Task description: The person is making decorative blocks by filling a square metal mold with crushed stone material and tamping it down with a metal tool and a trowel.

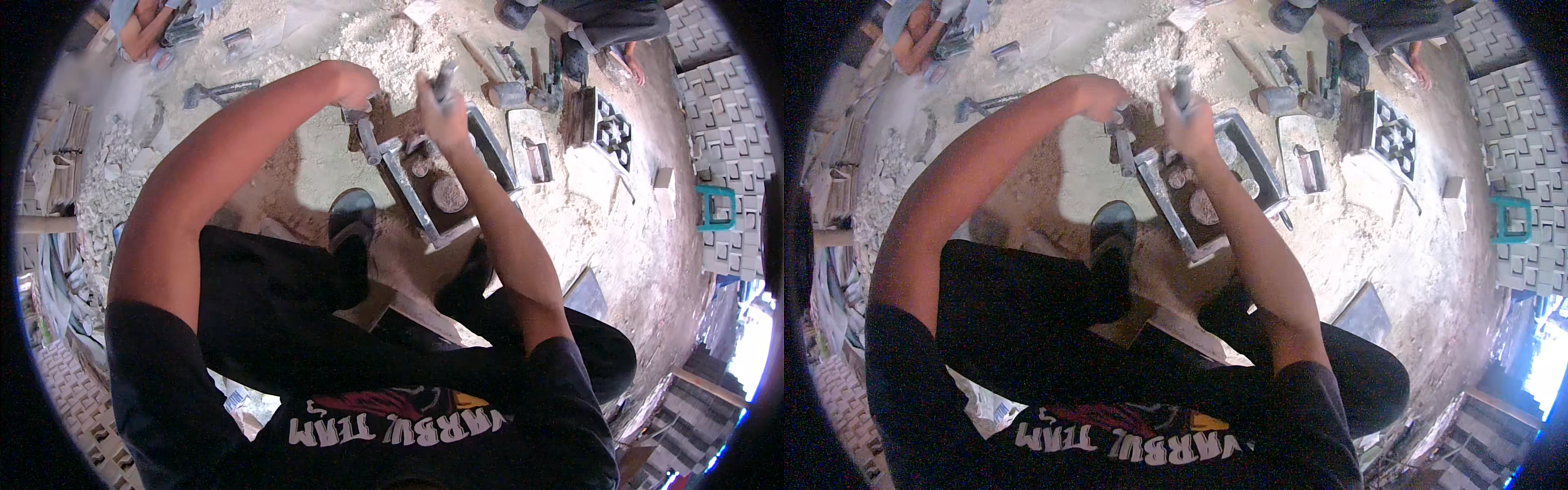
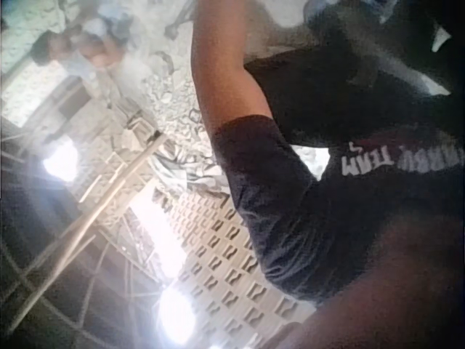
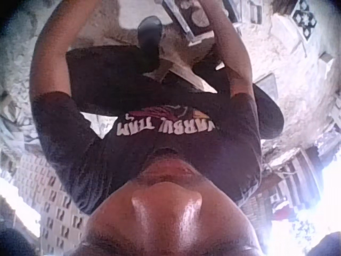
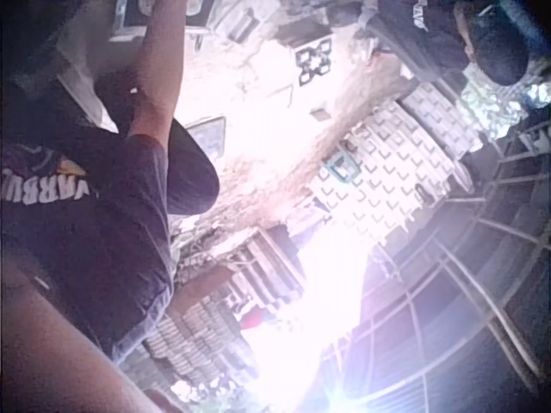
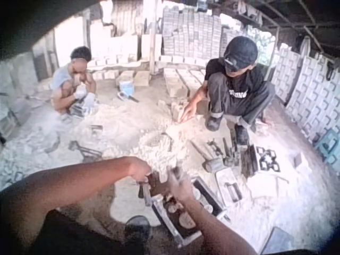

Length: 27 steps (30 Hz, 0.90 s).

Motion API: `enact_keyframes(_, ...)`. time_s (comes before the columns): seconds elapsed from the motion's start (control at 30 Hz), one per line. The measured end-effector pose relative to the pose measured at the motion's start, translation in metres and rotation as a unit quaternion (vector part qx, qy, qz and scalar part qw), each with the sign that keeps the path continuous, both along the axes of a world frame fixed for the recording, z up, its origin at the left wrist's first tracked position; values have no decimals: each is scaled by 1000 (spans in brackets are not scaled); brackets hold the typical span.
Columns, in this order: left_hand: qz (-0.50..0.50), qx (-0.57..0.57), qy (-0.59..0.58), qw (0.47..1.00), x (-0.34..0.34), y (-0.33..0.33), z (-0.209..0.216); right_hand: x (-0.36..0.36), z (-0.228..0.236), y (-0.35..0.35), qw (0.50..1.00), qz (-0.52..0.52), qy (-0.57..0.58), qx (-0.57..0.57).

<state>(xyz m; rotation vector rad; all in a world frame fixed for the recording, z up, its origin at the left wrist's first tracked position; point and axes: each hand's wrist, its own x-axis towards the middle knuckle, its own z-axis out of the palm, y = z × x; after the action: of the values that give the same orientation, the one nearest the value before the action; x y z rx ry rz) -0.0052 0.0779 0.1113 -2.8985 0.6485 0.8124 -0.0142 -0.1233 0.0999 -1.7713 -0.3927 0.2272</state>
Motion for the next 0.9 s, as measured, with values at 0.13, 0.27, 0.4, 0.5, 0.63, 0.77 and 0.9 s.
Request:
enact_keyframes(0.13, 26, 6, 14, 1000, -1, -12, 9, -18, 5, -6, 987, -71, -119, 83)
enact_keyframes(0.27, -5, 39, 23, 999, -2, -21, 0, -10, -9, -6, 997, 26, -45, -50)
enact_keyframes(0.4, 21, -43, 52, 998, -22, -35, 15, -32, 10, -9, 998, -4, -42, 40)
enact_keyframes(0.5, -34, -8, 33, 999, -19, -34, 3, -20, -7, -14, 999, -7, -35, -14)
enact_keyframes(0.63, -33, 38, 49, 998, -18, -25, -11, -34, 5, -14, 998, -32, -43, 12)
enact_keyframes(0.77, -43, 4, 31, 999, -25, -23, -18, -35, -4, -26, 988, 28, -152, 9)
enact_keyframes(0.9, -46, -3, 23, 999, -26, -21, -8, -36, -8, -29, 981, -56, -174, 66)
